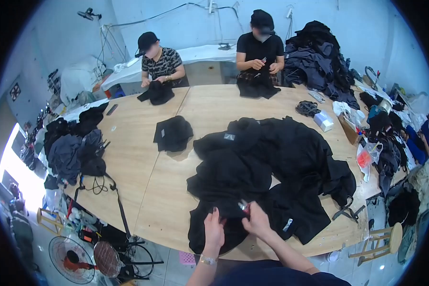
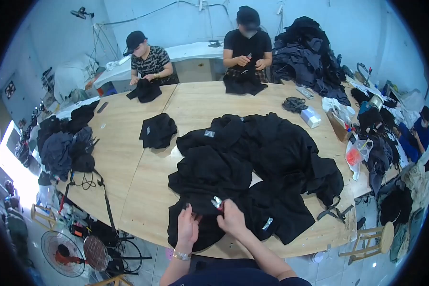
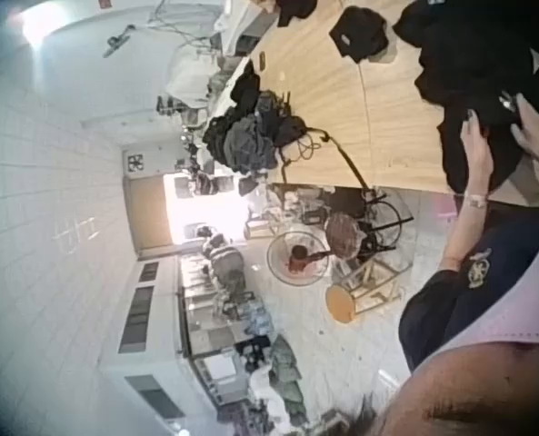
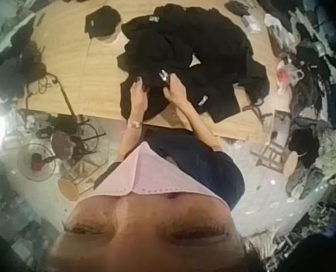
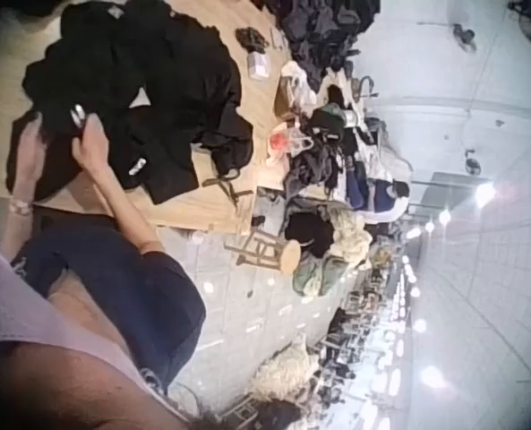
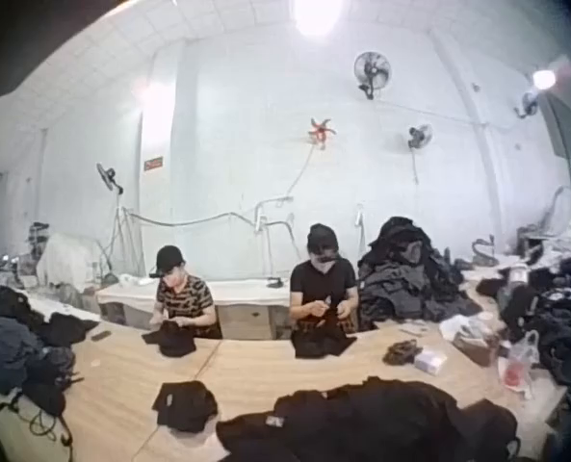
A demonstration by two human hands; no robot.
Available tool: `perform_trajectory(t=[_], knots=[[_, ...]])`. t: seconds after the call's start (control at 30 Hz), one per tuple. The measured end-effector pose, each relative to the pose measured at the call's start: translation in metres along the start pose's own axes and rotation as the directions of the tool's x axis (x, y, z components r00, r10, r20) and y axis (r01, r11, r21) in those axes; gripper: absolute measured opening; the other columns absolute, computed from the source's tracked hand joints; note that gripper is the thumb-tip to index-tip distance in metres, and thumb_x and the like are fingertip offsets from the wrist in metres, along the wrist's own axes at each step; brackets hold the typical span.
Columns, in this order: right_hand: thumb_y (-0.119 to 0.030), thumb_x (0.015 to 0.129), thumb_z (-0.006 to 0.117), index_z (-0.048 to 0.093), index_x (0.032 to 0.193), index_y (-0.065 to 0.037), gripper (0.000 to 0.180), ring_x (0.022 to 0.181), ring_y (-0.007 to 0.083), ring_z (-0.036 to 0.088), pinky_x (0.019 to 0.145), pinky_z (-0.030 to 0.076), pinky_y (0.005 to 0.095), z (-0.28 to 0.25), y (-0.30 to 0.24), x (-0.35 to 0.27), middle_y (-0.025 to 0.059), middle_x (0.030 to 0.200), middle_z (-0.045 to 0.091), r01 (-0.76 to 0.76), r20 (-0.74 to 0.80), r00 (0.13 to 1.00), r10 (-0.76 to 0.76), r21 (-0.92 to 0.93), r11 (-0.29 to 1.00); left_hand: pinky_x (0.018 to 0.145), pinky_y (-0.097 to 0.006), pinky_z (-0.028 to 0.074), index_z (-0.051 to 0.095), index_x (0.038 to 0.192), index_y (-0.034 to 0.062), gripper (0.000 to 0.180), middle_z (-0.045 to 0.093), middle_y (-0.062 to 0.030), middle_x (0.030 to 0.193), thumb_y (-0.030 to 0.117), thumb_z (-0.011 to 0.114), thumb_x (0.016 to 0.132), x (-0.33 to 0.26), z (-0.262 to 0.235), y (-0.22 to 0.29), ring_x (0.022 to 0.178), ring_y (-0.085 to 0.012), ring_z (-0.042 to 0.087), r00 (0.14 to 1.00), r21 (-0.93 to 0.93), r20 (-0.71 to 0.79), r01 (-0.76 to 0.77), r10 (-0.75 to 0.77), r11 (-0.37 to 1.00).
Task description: Trim excess threads and inspect labels on black garment pieces using small scissors.
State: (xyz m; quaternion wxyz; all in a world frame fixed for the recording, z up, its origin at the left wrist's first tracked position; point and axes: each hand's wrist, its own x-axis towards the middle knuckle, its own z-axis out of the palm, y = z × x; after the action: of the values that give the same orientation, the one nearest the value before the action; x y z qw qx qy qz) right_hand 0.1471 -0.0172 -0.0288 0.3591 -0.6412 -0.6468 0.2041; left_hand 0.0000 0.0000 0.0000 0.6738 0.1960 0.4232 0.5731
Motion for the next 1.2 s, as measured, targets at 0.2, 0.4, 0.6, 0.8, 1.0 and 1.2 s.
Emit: perform_trajectory(t=[0.2, 0.4, 0.6, 0.8, 1.0, 1.2], knots=[[0.003, 0.063, 0.054, 0.042, 0.085, 0.0, 0.025, 0.069, 0.0378, 0.049, 0.058, 0.041, 0.0402, -0.028, -0.015, 0.019, 0.0168, 0.075, 0.043, 0.151, -0.33, 0.938, -0.109, 0.102, 0.983, 0.067, -0.02, 0.037, 0.055, 0.085, 0.0028, 0.025, 0.053, -0.0021, 0.078, 0.023, 0.045, 0.096, -0.001, -0.001, 0.035, 0.073, -0.0073, 0.046, 0.767, 0.556, 0.236, -0.61, 0.597, 0.564], [0.004, 0.061, 0.056, 0.043, 0.082, 0.001, 0.024, 0.064, 0.0322, 0.049, 0.054, 0.041, 0.0373, -0.021, -0.021, 0.006, 0.0146, 0.075, 0.043, 0.231, -0.234, 0.951, -0.2, 0.112, 0.966, 0.062, -0.025, 0.042, 0.048, 0.113, 0.0135, 0.04, 0.051, -0.0038, 0.102, 0.046, 0.046, 0.09, -0.015, -0.005, 0.014, 0.088, -0.0157, 0.052, 0.951, -0.236, 0.177, 0.29, -0.252, 0.928], [0.004, 0.059, 0.058, 0.044, 0.079, 0.001, 0.024, 0.064, 0.0311, 0.05, 0.054, 0.042, 0.0361, -0.011, -0.011, -0.024, 0.0136, 0.074, 0.044, 0.197, -0.082, 0.979, -0.186, 0.141, 0.97, 0.057, -0.022, 0.042, 0.051, 0.11, 0.0118, 0.036, 0.054, -0.0016, 0.097, 0.038, 0.057, 0.086, -0.007, -0.027, -0.023, 0.08, -0.0127, 0.051, 0.821, -0.297, 0.156, 0.57, -0.55, 0.766], [0.003, 0.058, 0.059, 0.045, 0.08, 0.001, 0.027, 0.063, 0.0302, 0.051, 0.054, 0.043, 0.0352, -0.018, 0.002, -0.03, 0.0127, 0.074, 0.045, 0.159, -0.114, 0.981, -0.154, 0.034, 0.987, 0.091, -0.038, 0.049, 0.053, 0.109, 0.0018, 0.029, 0.062, -0.0103, 0.103, 0.026, 0.046, 0.094, -0.011, -0.02, -0.001, 0.09, -0.0223, 0.063, 0.875, -0.365, 0.346, 0.459, -0.34, 0.81], [-0.01, 0.064, 0.065, 0.042, 0.085, 0.001, 0.033, 0.064, 0.0309, 0.049, 0.054, 0.041, 0.0352, -0.026, -0.01, -0.031, 0.014, 0.074, 0.043, 0.068, 0.078, 0.993, -0.087, 0.218, 0.973, 0.1, -0.047, 0.04, 0.051, 0.111, 0.0005, 0.032, 0.061, -0.0107, 0.105, 0.027, 0.04, 0.096, -0.019, -0.012, 0.011, 0.097, -0.0242, 0.06, 0.886, -0.426, 0.437, 0.357, -0.157, 0.831], [-0.019, 0.075, 0.069, 0.041, 0.085, -0.001, 0.035, 0.053, 0.018, 0.046, 0.048, 0.037, 0.029, -0.029, -0.023, -0.02, 0.0086, 0.064, 0.045, -0.048, 0.065, 0.998, 0.025, 0.375, 0.926, 0.099, -0.043, 0.041, 0.05, 0.111, 0.0003, 0.033, 0.06, -0.0112, 0.103, 0.028, 0.037, 0.097, -0.026, -0.002, 0.01, 0.101, -0.023, 0.058, 0.953, -0.289, 0.3, 0.137, -0.046, 0.948]])
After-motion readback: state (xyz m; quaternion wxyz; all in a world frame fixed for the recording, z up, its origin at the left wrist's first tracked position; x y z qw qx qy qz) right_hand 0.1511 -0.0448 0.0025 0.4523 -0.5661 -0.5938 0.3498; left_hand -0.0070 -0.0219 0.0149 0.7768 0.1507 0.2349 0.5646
